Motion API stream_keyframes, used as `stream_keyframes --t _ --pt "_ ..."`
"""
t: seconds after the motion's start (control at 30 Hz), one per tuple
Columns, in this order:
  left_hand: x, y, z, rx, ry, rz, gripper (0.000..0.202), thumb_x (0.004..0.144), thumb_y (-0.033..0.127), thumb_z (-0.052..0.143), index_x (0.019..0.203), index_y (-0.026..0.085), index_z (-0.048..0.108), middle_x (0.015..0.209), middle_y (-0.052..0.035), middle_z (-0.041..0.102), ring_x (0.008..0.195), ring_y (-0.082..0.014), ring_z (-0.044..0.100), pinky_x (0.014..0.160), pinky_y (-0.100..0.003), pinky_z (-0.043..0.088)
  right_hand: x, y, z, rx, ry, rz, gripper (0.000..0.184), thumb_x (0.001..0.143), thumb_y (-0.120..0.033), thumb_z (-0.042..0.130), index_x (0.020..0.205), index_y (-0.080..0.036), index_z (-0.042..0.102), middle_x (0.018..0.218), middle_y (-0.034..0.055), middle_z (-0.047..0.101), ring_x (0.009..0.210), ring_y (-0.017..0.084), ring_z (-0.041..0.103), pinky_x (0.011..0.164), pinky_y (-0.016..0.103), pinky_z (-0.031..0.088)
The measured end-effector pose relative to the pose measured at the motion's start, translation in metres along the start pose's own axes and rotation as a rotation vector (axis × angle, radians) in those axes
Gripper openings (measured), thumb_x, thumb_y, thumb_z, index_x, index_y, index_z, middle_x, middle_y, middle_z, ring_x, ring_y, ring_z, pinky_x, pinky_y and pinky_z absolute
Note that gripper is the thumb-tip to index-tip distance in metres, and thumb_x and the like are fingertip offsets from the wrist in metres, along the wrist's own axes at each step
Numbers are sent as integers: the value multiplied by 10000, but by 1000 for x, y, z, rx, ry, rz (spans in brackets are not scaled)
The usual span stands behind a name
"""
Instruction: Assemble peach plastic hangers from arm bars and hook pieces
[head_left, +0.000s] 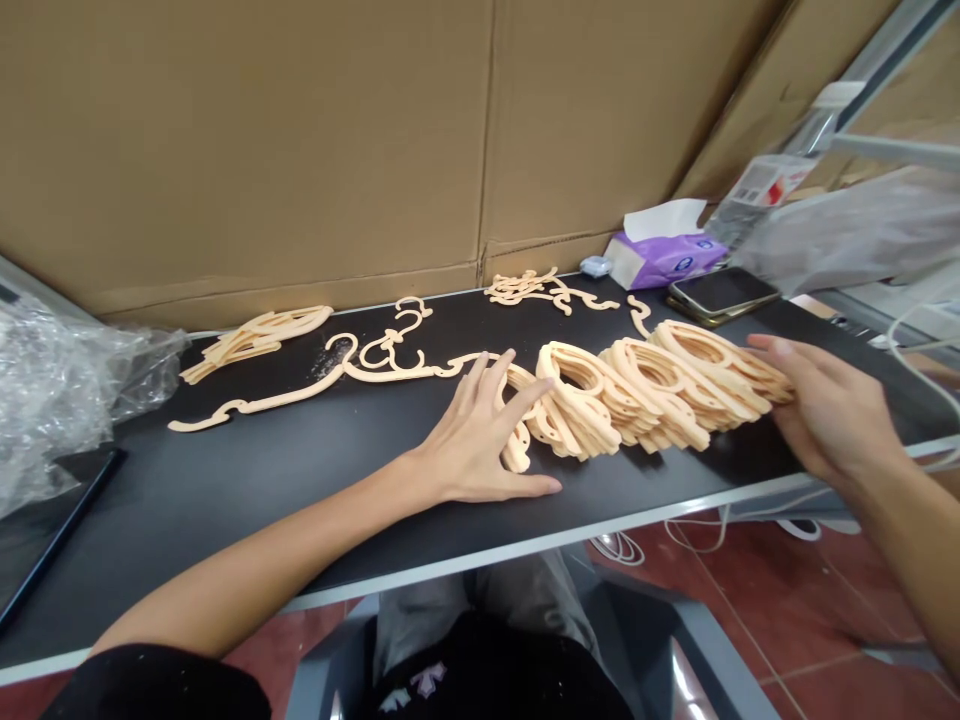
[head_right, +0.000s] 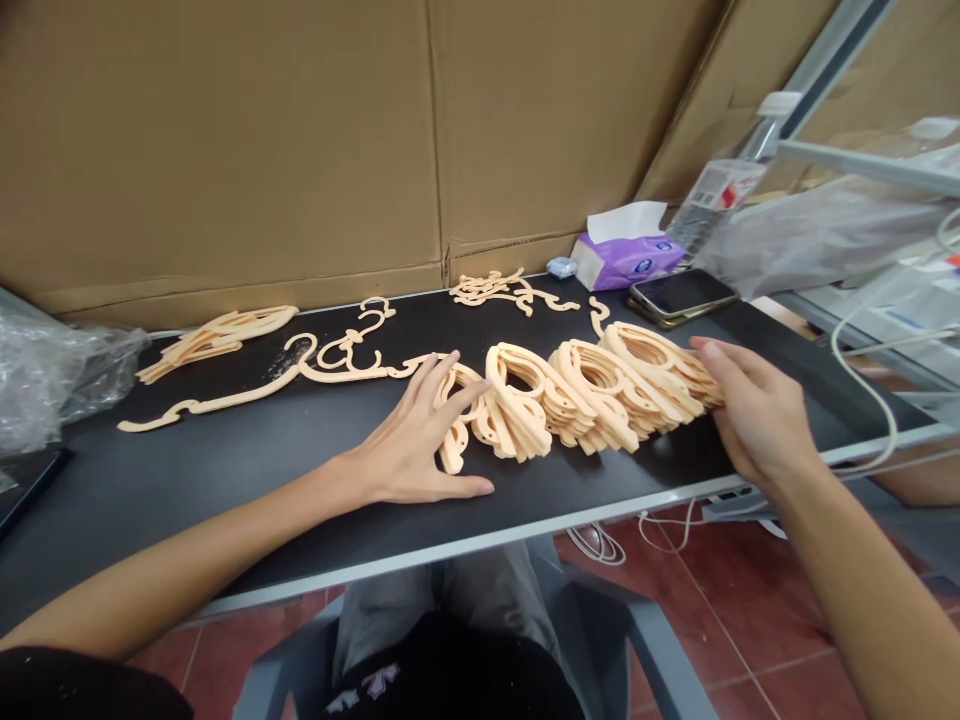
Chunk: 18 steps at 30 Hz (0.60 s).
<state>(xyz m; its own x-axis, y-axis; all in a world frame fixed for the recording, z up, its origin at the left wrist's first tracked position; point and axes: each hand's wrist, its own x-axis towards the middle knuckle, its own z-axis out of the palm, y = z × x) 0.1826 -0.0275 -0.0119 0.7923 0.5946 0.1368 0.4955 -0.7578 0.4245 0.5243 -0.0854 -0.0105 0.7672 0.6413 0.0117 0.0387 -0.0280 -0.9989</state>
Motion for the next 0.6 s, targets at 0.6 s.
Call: stream_keyframes --t 0.6 --pt "-2 -1 5 -12 68 78 1016 740 656 753 1570 254 325 1650 -221 91 1540 -469 58 1205 -686 194 97 -58 112 -1273 -478 -187 227 853 -246 701 1017 -89 715 1083 200 730 1121 326 656 1012 426 461"
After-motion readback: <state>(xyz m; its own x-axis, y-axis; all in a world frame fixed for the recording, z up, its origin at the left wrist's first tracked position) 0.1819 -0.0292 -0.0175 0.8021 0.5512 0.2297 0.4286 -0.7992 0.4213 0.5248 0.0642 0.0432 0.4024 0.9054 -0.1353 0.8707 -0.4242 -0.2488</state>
